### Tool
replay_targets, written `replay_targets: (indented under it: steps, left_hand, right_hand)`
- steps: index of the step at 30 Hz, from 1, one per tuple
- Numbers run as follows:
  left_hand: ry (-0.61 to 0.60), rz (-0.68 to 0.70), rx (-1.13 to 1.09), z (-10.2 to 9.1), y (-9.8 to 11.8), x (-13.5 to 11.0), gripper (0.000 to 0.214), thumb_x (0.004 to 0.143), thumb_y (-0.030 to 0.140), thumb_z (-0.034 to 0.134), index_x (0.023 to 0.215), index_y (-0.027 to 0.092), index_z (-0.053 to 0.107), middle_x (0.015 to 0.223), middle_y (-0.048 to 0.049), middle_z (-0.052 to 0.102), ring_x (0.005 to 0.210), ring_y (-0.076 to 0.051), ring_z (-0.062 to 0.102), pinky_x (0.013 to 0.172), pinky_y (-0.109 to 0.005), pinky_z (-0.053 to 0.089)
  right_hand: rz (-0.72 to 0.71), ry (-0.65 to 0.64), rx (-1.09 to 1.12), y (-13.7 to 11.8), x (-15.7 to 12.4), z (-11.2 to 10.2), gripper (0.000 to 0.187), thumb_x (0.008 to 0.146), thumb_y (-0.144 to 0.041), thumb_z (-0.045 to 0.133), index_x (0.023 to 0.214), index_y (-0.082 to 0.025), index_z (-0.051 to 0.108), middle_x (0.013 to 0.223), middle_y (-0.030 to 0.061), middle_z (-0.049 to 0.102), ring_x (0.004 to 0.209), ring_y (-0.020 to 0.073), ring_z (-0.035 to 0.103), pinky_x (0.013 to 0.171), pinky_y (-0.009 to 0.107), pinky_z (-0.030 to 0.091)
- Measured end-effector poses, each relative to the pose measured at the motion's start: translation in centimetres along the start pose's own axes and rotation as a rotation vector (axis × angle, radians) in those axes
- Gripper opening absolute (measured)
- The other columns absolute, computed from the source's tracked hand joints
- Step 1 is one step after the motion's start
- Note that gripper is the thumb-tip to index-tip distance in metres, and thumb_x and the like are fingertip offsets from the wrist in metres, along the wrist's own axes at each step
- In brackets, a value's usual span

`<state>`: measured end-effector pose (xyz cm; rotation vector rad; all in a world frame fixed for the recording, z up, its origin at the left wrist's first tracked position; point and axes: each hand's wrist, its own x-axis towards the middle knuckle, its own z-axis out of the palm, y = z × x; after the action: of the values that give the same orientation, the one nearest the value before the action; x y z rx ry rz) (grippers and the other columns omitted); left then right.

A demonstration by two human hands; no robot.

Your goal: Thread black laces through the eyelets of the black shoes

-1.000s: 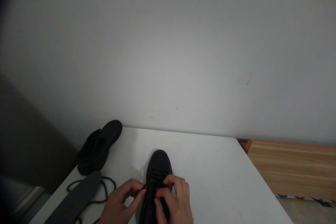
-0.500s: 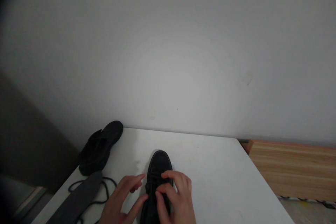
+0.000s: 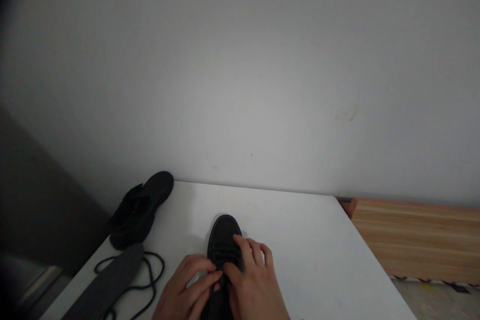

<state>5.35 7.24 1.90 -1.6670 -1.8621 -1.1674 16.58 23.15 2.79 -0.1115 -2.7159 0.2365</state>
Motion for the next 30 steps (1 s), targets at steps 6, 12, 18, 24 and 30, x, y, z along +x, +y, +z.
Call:
replay_targets:
  steps: [6,12,18,24,30]
  left_hand:
    - [0.077,0.14,0.141,0.3,0.0,0.5,0.022,0.099,0.01,0.048,0.094,0.015,0.069,0.081,-0.0044,0.077,0.081,-0.017,0.071,0.075,-0.027,0.056]
    - [0.077,-0.104,-0.09,1.7,-0.2,-1.9,0.021,0.099,0.015,0.047,0.098,0.02,0.068,0.095,-0.0067,0.075,0.1,-0.018,0.071,0.084,-0.026,0.06]
    - [0.155,-0.472,-0.219,3.9,1.0,-4.3,0.018,0.098,0.026,0.054,0.1,0.028,0.072,0.12,-0.0063,0.069,0.106,-0.019,0.071,0.088,-0.027,0.061]
    - [0.245,-0.5,-0.321,3.7,1.2,-3.7,0.019,0.098,0.028,0.055,0.094,0.027,0.074,0.127,-0.0071,0.068,0.117,-0.02,0.068,0.099,-0.03,0.057]
    - [0.111,-0.509,-0.406,2.0,0.4,-3.0,0.015,0.094,0.021,0.06,0.093,0.024,0.075,0.126,-0.0083,0.072,0.125,-0.026,0.063,0.102,-0.037,0.055]
  right_hand:
    - [0.009,-0.12,-0.145,-1.1,1.0,1.5,0.013,0.074,-0.011,0.081,0.082,-0.018,0.074,0.12,0.0166,0.071,0.096,0.037,0.067,0.075,0.05,0.054]
    - [0.16,-0.056,0.465,0.1,0.2,-0.2,0.018,0.089,-0.007,0.057,0.089,-0.023,0.065,0.115,0.0088,0.064,0.104,0.0247,0.063,0.088,0.035,0.053]
    - [0.696,0.247,1.186,-1.3,-2.2,3.4,0.031,0.096,-0.052,0.052,0.084,-0.025,0.061,0.074,-0.001,0.057,0.069,0.0178,0.055,0.064,0.026,0.048]
    - [0.924,0.584,1.492,-3.5,-2.2,6.4,0.043,0.081,-0.067,0.066,0.081,-0.024,0.063,0.076,-0.0015,0.055,0.067,0.016,0.049,0.062,0.025,0.044]
    - [0.942,0.7,1.679,-3.6,-1.3,6.1,0.043,0.081,-0.063,0.069,0.072,-0.023,0.053,0.072,-0.0047,0.046,0.063,0.013,0.043,0.057,0.023,0.04]
